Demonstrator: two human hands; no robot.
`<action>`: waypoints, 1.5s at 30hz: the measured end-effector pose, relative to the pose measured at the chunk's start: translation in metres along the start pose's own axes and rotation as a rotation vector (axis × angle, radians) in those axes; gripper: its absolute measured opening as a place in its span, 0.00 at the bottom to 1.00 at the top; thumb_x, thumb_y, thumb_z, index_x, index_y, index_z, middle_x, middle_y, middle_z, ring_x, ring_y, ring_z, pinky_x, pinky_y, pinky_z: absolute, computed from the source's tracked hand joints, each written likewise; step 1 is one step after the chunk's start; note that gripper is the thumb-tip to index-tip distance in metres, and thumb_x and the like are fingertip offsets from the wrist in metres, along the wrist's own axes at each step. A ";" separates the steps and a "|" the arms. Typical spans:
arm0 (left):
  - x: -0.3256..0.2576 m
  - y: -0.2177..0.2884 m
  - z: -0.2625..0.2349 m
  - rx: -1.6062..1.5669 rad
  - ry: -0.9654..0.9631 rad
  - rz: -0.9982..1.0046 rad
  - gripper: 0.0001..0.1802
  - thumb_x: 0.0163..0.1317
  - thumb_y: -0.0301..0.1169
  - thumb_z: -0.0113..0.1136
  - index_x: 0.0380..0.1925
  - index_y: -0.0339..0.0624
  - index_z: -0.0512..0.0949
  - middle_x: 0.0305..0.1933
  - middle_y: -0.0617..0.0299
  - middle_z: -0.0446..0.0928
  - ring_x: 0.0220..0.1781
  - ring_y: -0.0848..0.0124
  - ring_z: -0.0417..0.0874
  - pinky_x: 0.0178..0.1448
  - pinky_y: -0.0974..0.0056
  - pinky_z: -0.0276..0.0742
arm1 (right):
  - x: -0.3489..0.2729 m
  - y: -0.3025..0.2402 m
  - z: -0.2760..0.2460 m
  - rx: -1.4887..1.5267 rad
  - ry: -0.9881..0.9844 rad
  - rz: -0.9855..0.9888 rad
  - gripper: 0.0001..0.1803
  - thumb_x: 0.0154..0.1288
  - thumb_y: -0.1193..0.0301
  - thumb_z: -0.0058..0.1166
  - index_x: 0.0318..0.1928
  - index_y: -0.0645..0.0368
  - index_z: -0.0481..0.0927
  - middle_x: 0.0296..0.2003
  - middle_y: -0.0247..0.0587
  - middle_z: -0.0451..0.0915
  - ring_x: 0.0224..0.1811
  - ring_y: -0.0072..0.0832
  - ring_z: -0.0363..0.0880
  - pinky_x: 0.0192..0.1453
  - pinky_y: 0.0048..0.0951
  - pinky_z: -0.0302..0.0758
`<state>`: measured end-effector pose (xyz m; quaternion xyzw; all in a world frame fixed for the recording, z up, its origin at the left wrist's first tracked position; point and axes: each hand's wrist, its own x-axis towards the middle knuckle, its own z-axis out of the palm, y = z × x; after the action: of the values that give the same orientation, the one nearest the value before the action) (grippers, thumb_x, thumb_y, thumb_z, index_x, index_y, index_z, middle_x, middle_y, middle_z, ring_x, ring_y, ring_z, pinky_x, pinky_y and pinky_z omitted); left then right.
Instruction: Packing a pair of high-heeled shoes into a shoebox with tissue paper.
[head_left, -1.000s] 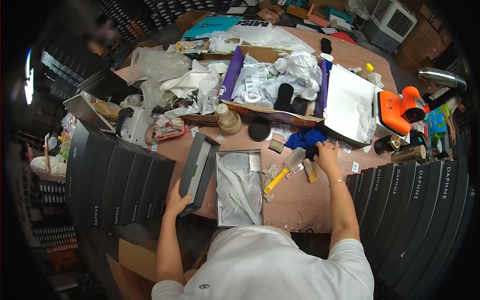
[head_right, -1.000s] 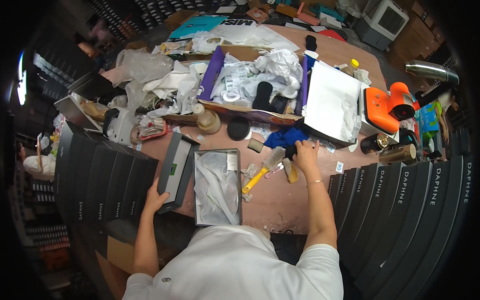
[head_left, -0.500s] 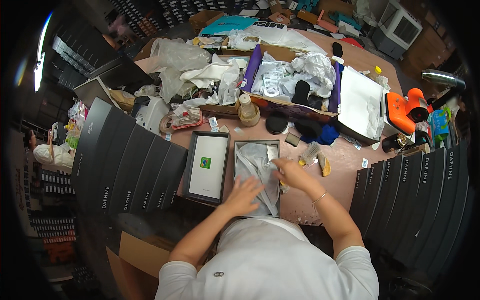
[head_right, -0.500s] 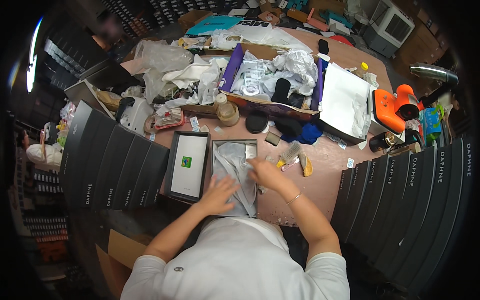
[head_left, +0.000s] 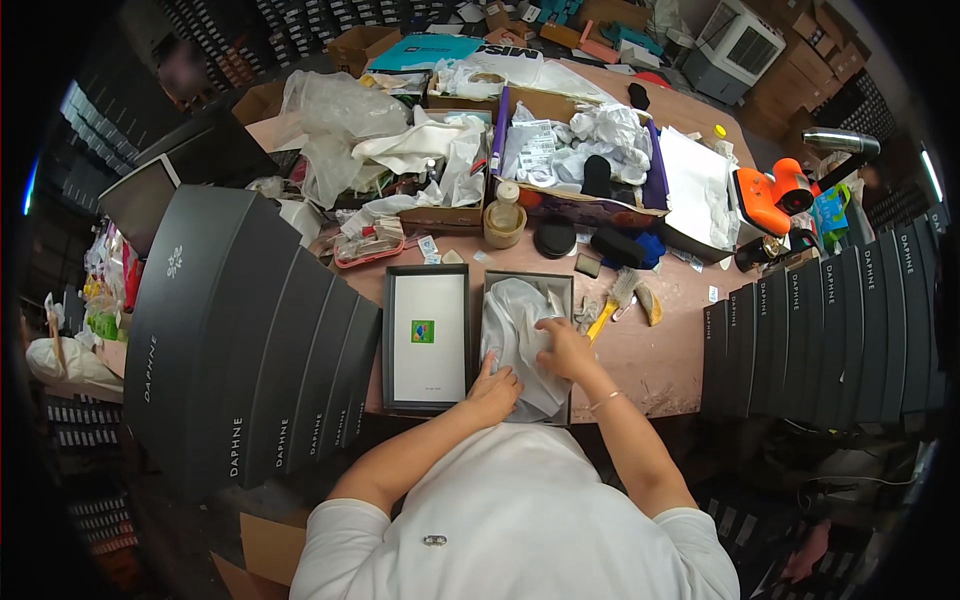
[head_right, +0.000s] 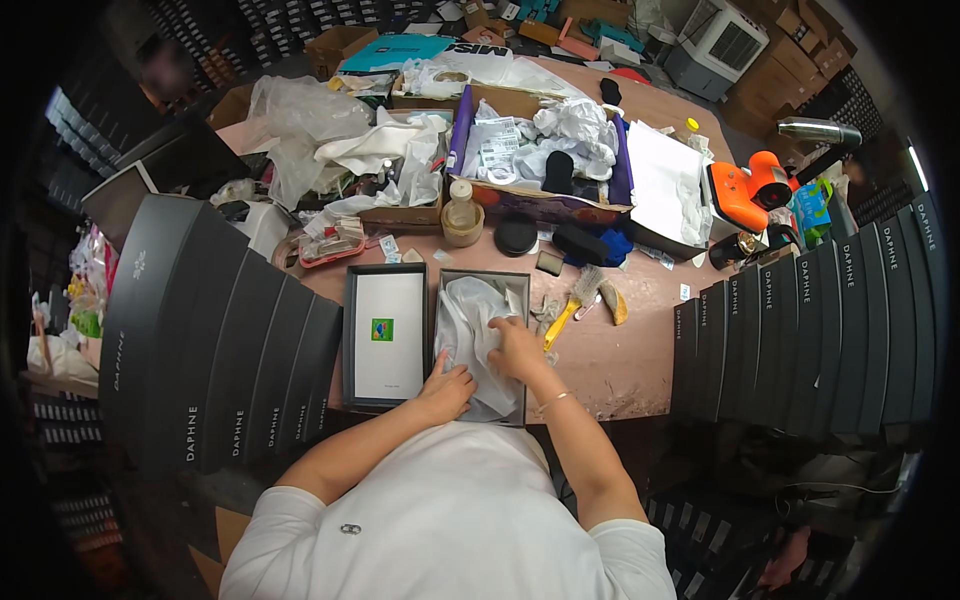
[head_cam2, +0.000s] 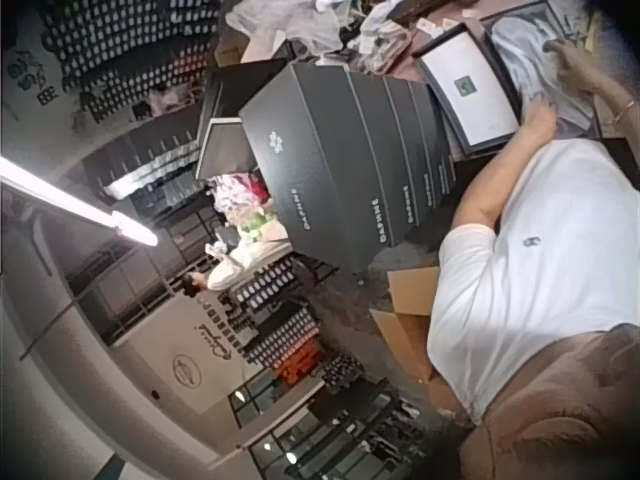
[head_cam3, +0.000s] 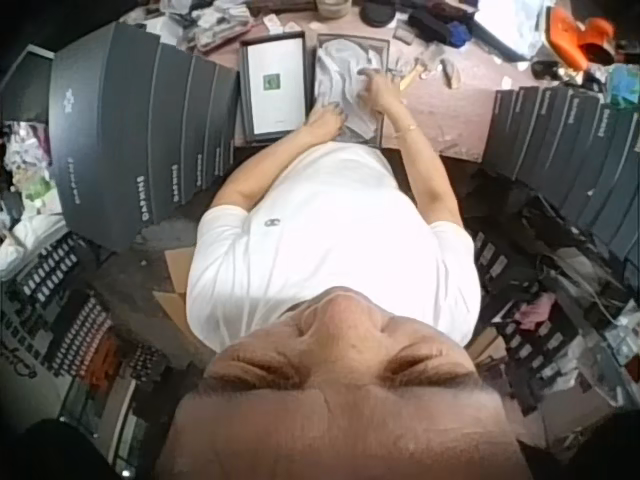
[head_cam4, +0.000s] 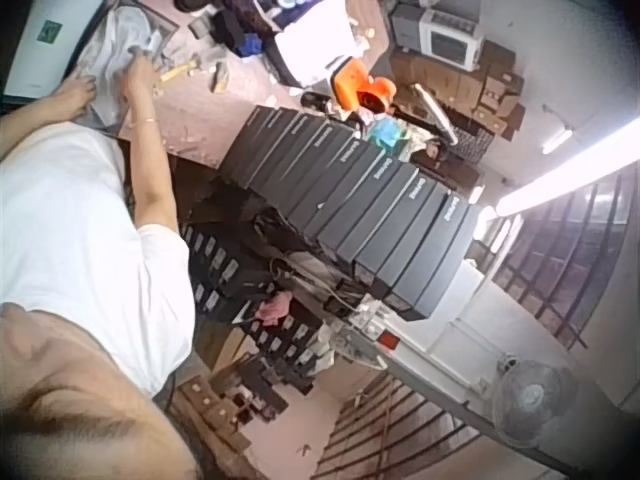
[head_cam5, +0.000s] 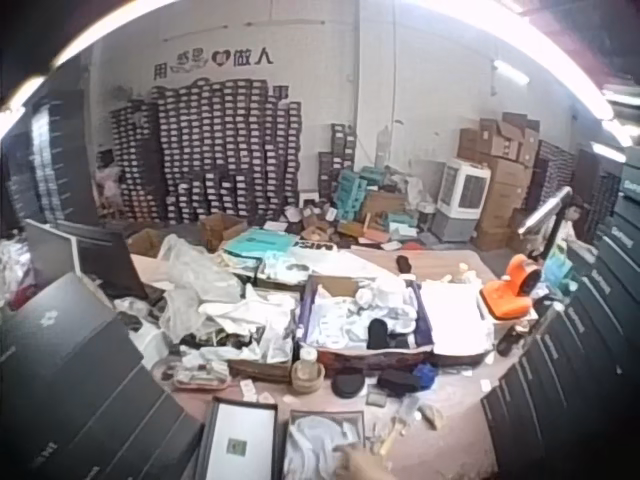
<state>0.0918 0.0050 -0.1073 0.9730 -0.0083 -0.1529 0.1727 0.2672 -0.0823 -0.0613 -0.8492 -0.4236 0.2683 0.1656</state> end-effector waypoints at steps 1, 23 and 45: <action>0.000 -0.002 -0.001 -0.007 -0.010 0.022 0.21 0.49 0.37 0.66 0.43 0.42 0.77 0.48 0.59 0.75 0.65 0.63 0.66 0.71 0.31 0.40 | -0.008 0.003 -0.008 0.196 0.002 0.032 0.30 0.46 0.70 0.60 0.55 0.52 0.73 0.52 0.49 0.73 0.50 0.40 0.76 0.58 0.44 0.68; -0.037 -0.002 -0.056 -2.399 0.422 -0.355 0.35 0.66 0.59 0.46 0.62 0.45 0.66 0.59 0.60 0.73 0.58 0.67 0.76 0.62 0.61 0.72 | -0.037 -0.071 -0.058 0.523 0.201 -0.384 0.15 0.63 0.67 0.57 0.25 0.65 0.72 0.21 0.44 0.70 0.25 0.36 0.72 0.32 0.33 0.70; -0.086 -0.018 -0.018 -2.099 0.635 -0.366 0.33 0.70 0.46 0.48 0.66 0.35 0.58 0.62 0.54 0.69 0.64 0.67 0.70 0.68 0.61 0.64 | -0.059 -0.006 -0.064 1.466 -0.241 -0.045 0.44 0.49 0.62 0.66 0.66 0.62 0.61 0.56 0.39 0.71 0.59 0.26 0.68 0.63 0.29 0.65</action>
<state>0.0149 0.0343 -0.0721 0.3254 0.3135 0.1488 0.8796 0.2722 -0.1299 0.0112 -0.4766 -0.1685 0.5701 0.6476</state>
